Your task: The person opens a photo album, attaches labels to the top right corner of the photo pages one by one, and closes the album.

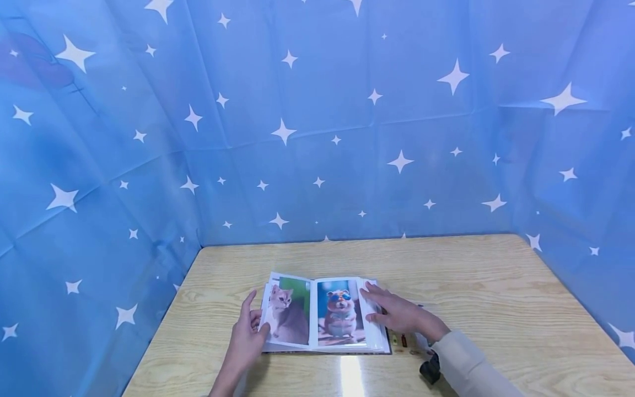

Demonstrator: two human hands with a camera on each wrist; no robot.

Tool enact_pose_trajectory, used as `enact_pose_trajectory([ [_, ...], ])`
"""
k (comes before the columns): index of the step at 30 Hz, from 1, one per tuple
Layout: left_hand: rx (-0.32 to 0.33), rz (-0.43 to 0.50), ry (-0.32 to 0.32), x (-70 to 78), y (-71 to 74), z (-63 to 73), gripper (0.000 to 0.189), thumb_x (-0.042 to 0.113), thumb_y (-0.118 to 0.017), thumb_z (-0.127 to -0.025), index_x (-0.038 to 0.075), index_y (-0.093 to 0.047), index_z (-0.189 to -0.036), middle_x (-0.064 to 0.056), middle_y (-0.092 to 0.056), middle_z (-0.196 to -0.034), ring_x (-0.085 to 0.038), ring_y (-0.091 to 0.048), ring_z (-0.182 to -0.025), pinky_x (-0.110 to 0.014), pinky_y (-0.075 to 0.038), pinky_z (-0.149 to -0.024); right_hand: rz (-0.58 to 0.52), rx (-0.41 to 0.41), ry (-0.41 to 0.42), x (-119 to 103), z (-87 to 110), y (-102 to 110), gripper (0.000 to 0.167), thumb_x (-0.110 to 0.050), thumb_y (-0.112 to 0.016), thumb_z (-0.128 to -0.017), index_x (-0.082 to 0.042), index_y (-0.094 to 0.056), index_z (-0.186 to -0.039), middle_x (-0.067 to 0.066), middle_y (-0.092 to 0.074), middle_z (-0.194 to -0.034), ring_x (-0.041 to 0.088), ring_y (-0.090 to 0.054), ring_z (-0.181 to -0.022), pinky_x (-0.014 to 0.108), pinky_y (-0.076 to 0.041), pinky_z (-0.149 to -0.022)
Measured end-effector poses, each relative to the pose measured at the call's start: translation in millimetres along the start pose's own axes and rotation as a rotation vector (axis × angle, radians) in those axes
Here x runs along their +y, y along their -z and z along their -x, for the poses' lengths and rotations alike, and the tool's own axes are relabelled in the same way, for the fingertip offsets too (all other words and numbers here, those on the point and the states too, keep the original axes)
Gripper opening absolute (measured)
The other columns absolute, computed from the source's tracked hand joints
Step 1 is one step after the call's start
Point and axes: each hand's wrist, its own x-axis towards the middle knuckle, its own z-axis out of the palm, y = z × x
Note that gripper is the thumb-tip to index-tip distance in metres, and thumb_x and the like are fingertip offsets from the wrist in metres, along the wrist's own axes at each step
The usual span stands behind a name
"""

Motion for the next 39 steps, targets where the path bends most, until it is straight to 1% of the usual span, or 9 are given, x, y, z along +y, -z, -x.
enact_pose_trajectory([
  [7,-0.059,0.006,0.062,-4.8,1.8,-0.9,0.083,-0.002,-0.064,-0.084,0.004,-0.021,-0.155,-0.027,-0.064,-0.12,-0.04,-0.062,-0.114,-0.048,-0.051,-0.096,-0.011,-0.005,-0.002,0.3,0.8,0.2,0.066,-0.035,-0.052,-0.103,-0.003,-0.028,-0.155,0.024,-0.014,-0.163,0.045,-0.012,-0.149,0.064,-0.015,-0.116],
  [11,-0.088,-0.009,0.087,-7.6,3.0,-1.9,0.084,-0.002,-0.065,-0.084,0.002,-0.019,-0.155,-0.019,-0.065,-0.112,-0.028,-0.064,-0.099,-0.035,-0.055,-0.082,-0.016,-0.009,-0.007,0.4,0.9,-0.3,0.066,-0.035,-0.052,-0.103,-0.003,-0.028,-0.155,0.023,-0.013,-0.163,0.045,-0.011,-0.149,0.063,-0.016,-0.116],
  [15,-0.11,-0.017,0.093,-10.3,4.0,-2.9,0.084,-0.002,-0.065,-0.084,-0.001,-0.018,-0.154,-0.011,-0.063,-0.101,-0.016,-0.058,-0.084,-0.024,-0.05,-0.068,-0.022,-0.013,-0.008,0.0,0.9,-0.4,0.067,-0.037,-0.052,-0.103,-0.004,-0.028,-0.155,0.023,-0.013,-0.163,0.045,-0.011,-0.149,0.063,-0.015,-0.116],
  [23,-0.088,-0.062,0.083,-13.2,3.8,-6.0,0.083,0.001,-0.07,-0.084,-0.003,-0.023,-0.152,-0.012,-0.064,-0.105,-0.015,-0.062,-0.088,-0.025,-0.052,-0.073,-0.018,-0.012,-0.011,1.0,-0.3,-0.4,0.067,-0.036,-0.052,-0.103,-0.004,-0.028,-0.156,0.022,-0.013,-0.163,0.044,-0.011,-0.149,0.063,-0.016,-0.116],
  [28,-0.074,-0.083,0.07,-11.2,1.9,-6.8,0.076,0.001,-0.071,-0.082,-0.004,-0.034,-0.148,-0.012,-0.061,-0.107,-0.014,-0.057,-0.084,-0.022,-0.049,-0.067,0.001,0.001,-0.027,0.1,-0.9,-0.4,0.067,-0.037,-0.053,-0.102,-0.005,-0.029,-0.155,0.022,-0.014,-0.163,0.044,-0.013,-0.149,0.062,-0.016,-0.117],
  [30,-0.074,-0.107,0.051,-9.4,1.2,-6.2,0.073,0.002,-0.072,-0.081,-0.005,-0.037,-0.146,-0.013,-0.061,-0.108,-0.016,-0.055,-0.084,-0.024,-0.048,-0.067,0.008,0.006,-0.03,-0.5,-0.8,-0.4,0.067,-0.037,-0.053,-0.102,-0.005,-0.029,-0.155,0.022,-0.015,-0.163,0.044,-0.013,-0.149,0.062,-0.017,-0.116],
  [32,-0.074,-0.152,0.034,-8.0,-0.5,-5.3,0.071,0.005,-0.073,-0.082,-0.005,-0.041,-0.144,-0.014,-0.061,-0.11,-0.019,-0.056,-0.088,-0.029,-0.05,-0.072,0.008,0.007,-0.031,-0.7,-0.7,-0.5,0.067,-0.038,-0.053,-0.102,-0.005,-0.029,-0.155,0.022,-0.015,-0.163,0.044,-0.013,-0.149,0.062,-0.016,-0.116],
  [36,-0.074,-0.248,-0.014,-5.2,-4.8,-2.2,0.065,0.01,-0.073,-0.084,-0.005,-0.045,-0.141,-0.02,-0.06,-0.118,-0.034,-0.059,-0.105,-0.051,-0.051,-0.091,0.004,0.007,-0.031,-1.1,-0.3,-0.4,0.067,-0.038,-0.053,-0.102,-0.005,-0.029,-0.155,0.022,-0.014,-0.163,0.045,-0.012,-0.149,0.063,-0.016,-0.116],
  [39,-0.06,-0.312,-0.056,-2.8,-10.6,0.2,0.061,0.013,-0.074,-0.084,-0.002,-0.05,-0.139,-0.024,-0.058,-0.124,-0.042,-0.055,-0.116,-0.06,-0.046,-0.097,0.004,0.006,-0.033,-0.7,0.0,-0.3,0.067,-0.037,-0.053,-0.102,-0.005,-0.029,-0.155,0.022,-0.014,-0.163,0.045,-0.012,-0.149,0.063,-0.016,-0.117],
])
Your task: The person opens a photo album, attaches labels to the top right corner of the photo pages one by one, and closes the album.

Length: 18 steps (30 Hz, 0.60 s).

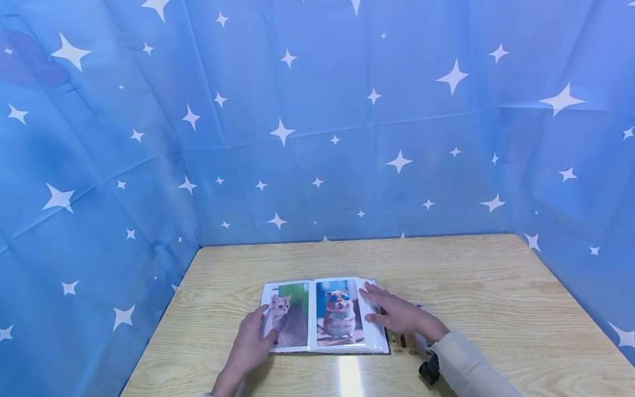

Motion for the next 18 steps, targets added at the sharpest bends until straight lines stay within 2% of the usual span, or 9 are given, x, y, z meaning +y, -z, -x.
enact_pose_trajectory([
  [5,0.026,-0.11,-0.176,9.3,-10.0,0.2,0.056,0.013,-0.074,-0.084,0.0,-0.056,-0.135,-0.028,-0.056,-0.13,-0.046,-0.054,-0.119,-0.061,-0.046,-0.097,-0.01,0.003,-0.003,0.2,0.2,0.0,0.067,-0.037,-0.053,-0.102,-0.005,-0.028,-0.155,0.022,-0.013,-0.163,0.045,-0.012,-0.149,0.063,-0.016,-0.116],
  [7,0.006,-0.141,-0.256,13.1,-14.0,-0.4,0.056,0.014,-0.074,-0.085,-0.001,-0.056,-0.136,-0.029,-0.053,-0.135,-0.047,-0.051,-0.124,-0.061,-0.044,-0.1,-0.007,0.005,-0.002,0.8,0.4,-0.1,0.067,-0.037,-0.053,-0.102,-0.005,-0.028,-0.156,0.022,-0.013,-0.163,0.045,-0.012,-0.149,0.063,-0.016,-0.116],
  [10,-0.058,-0.174,-0.329,18.8,-18.6,-0.9,0.057,0.019,-0.071,-0.089,-0.002,-0.053,-0.139,-0.03,-0.044,-0.146,-0.048,-0.043,-0.134,-0.061,-0.036,-0.108,-0.001,0.007,0.01,1.3,0.5,-0.3,0.068,-0.038,-0.053,-0.102,-0.004,-0.028,-0.155,0.023,-0.013,-0.163,0.046,-0.012,-0.148,0.064,-0.016,-0.116],
  [14,-0.169,-0.215,-0.357,24.2,-21.9,-0.3,0.056,0.027,-0.062,-0.096,0.0,-0.049,-0.144,-0.032,-0.035,-0.152,-0.05,-0.033,-0.14,-0.06,-0.03,-0.113,-0.023,-0.003,0.04,1.7,0.7,-0.5,0.068,-0.037,-0.052,-0.102,-0.001,-0.028,-0.155,0.025,-0.014,-0.162,0.046,-0.012,-0.148,0.064,-0.013,-0.116],
  [18,-0.256,-0.243,-0.327,27.2,-22.3,1.3,0.056,0.034,-0.054,-0.101,0.005,-0.045,-0.148,-0.033,-0.031,-0.153,-0.05,-0.027,-0.142,-0.064,-0.026,-0.113,-0.039,-0.015,0.052,1.6,1.1,0.5,0.068,-0.037,-0.052,-0.103,-0.002,-0.027,-0.155,0.025,-0.013,-0.162,0.046,-0.011,-0.148,0.065,-0.012,-0.116],
])
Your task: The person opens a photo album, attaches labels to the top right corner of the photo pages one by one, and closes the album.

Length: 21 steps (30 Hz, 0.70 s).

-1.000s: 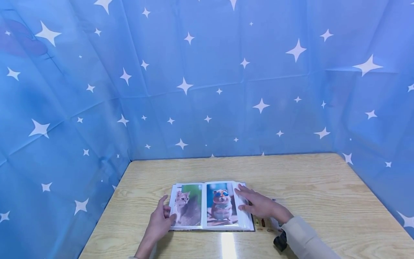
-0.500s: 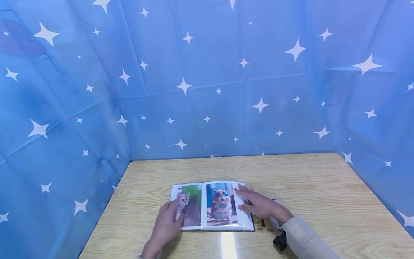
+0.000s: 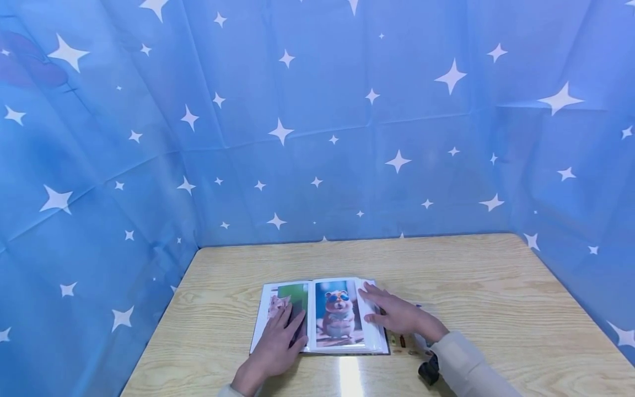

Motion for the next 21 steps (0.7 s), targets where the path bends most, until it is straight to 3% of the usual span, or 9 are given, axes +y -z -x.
enact_pose_trajectory([
  [9,-0.07,-0.007,0.038,2.4,2.5,1.2,0.057,0.036,-0.051,-0.102,0.008,-0.042,-0.15,-0.031,-0.028,-0.156,-0.049,-0.022,-0.145,-0.068,-0.022,-0.112,0.001,0.016,0.011,-5.1,0.9,3.1,0.066,-0.035,-0.053,-0.103,-0.002,-0.029,-0.155,0.026,-0.016,-0.162,0.049,-0.012,-0.147,0.068,-0.021,-0.112],
  [21,-0.099,-0.044,0.042,2.2,-1.7,0.7,0.059,0.037,-0.053,-0.1,0.007,-0.042,-0.15,-0.031,-0.028,-0.156,-0.049,-0.022,-0.145,-0.069,-0.022,-0.112,0.036,0.085,-0.067,-4.3,5.1,0.9,0.058,-0.034,-0.057,-0.101,-0.007,-0.042,-0.15,0.022,-0.024,-0.16,0.043,-0.026,-0.146,0.061,-0.029,-0.113],
])
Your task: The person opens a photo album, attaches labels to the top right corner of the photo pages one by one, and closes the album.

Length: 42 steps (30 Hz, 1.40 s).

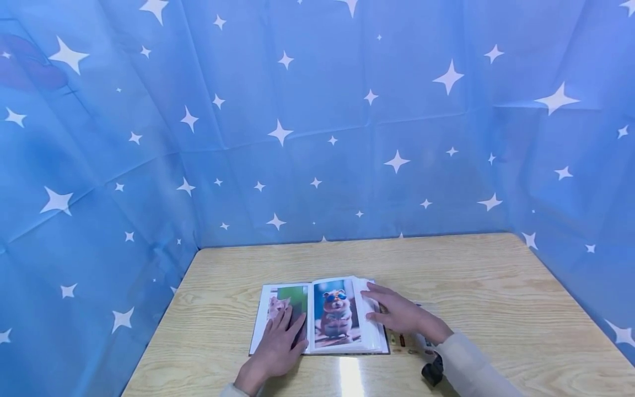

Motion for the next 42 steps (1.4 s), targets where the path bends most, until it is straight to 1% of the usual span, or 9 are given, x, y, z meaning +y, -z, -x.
enact_pose_trajectory([
  [4,-0.017,-0.008,0.009,-0.2,-0.3,-1.4,0.06,0.038,-0.052,-0.1,0.008,-0.042,-0.151,-0.03,-0.027,-0.157,-0.048,-0.021,-0.146,-0.068,-0.022,-0.112,-0.005,0.034,0.007,6.2,7.8,5.2,0.056,-0.032,-0.059,-0.1,-0.006,-0.046,-0.147,0.025,-0.031,-0.157,0.045,-0.032,-0.142,0.061,-0.034,-0.11],
  [5,-0.021,-0.013,0.011,0.0,-0.3,-1.5,0.06,0.038,-0.052,-0.1,0.008,-0.041,-0.151,-0.029,-0.027,-0.157,-0.048,-0.021,-0.146,-0.068,-0.022,-0.112,-0.014,0.037,0.018,7.8,10.4,7.2,0.056,-0.03,-0.06,-0.099,-0.005,-0.046,-0.147,0.026,-0.034,-0.155,0.044,-0.043,-0.134,0.061,-0.037,-0.108],
  [6,-0.025,-0.015,0.014,0.1,-0.2,-1.7,0.06,0.039,-0.052,-0.101,0.008,-0.041,-0.151,-0.029,-0.027,-0.157,-0.048,-0.021,-0.146,-0.068,-0.022,-0.112,-0.016,0.045,0.033,9.7,13.0,9.1,0.055,-0.029,-0.061,-0.099,-0.004,-0.047,-0.146,0.027,-0.037,-0.152,0.044,-0.046,-0.131,0.061,-0.038,-0.106],
  [10,-0.032,-0.019,0.015,0.4,0.5,-1.7,0.059,0.038,-0.05,-0.101,0.008,-0.041,-0.151,-0.029,-0.026,-0.158,-0.047,-0.021,-0.146,-0.068,-0.022,-0.113,-0.016,0.062,0.033,15.8,23.2,14.5,0.055,-0.026,-0.066,-0.096,-0.003,-0.049,-0.144,0.024,-0.047,-0.145,0.044,-0.051,-0.124,0.06,-0.041,-0.103],
  [13,-0.029,-0.015,0.011,0.2,0.8,-1.5,0.058,0.037,-0.05,-0.101,0.007,-0.042,-0.15,-0.029,-0.026,-0.157,-0.047,-0.021,-0.146,-0.069,-0.021,-0.112,-0.008,0.075,0.013,20.0,29.3,17.2,0.057,-0.029,-0.067,-0.095,-0.002,-0.051,-0.142,0.023,-0.05,-0.142,0.046,-0.044,-0.132,0.061,-0.041,-0.103],
  [20,-0.033,-0.021,0.012,-0.6,-1.2,-1.1,0.058,0.038,-0.049,-0.102,0.007,-0.041,-0.151,-0.029,-0.025,-0.158,-0.047,-0.019,-0.147,-0.068,-0.021,-0.113,0.037,0.107,0.019,26.5,38.7,20.7,0.056,-0.027,-0.07,-0.092,0.0,-0.054,-0.139,0.022,-0.055,-0.138,0.045,-0.05,-0.128,0.06,-0.043,-0.101],
  [26,-0.05,-0.03,0.019,0.9,1.2,-0.7,0.058,0.037,-0.049,-0.102,0.007,-0.04,-0.151,-0.029,-0.024,-0.158,-0.047,-0.019,-0.147,-0.068,-0.02,-0.113,0.057,0.112,-0.034,32.4,43.4,20.8,0.053,-0.021,-0.071,-0.092,-0.003,-0.055,-0.139,0.021,-0.056,-0.138,0.044,-0.049,-0.129,0.059,-0.043,-0.102],
  [35,-0.071,-0.035,0.032,2.4,2.4,-1.8,0.059,0.039,-0.045,-0.103,0.009,-0.037,-0.153,-0.027,-0.022,-0.16,-0.046,-0.016,-0.148,-0.067,-0.018,-0.114,0.038,0.11,-0.059,37.1,47.3,19.4,0.057,-0.026,-0.072,-0.091,-0.005,-0.054,-0.141,0.018,-0.056,-0.138,0.042,-0.051,-0.127,0.058,-0.046,-0.099],
  [42,-0.07,-0.038,0.028,2.6,2.7,-1.5,0.059,0.039,-0.045,-0.103,0.008,-0.038,-0.152,-0.028,-0.022,-0.159,-0.047,-0.016,-0.148,-0.067,-0.019,-0.114,0.034,0.129,-0.079,36.6,47.8,17.3,0.056,-0.021,-0.073,-0.09,-0.005,-0.054,-0.14,0.019,-0.056,-0.139,0.042,-0.051,-0.128,0.057,-0.045,-0.1],
])
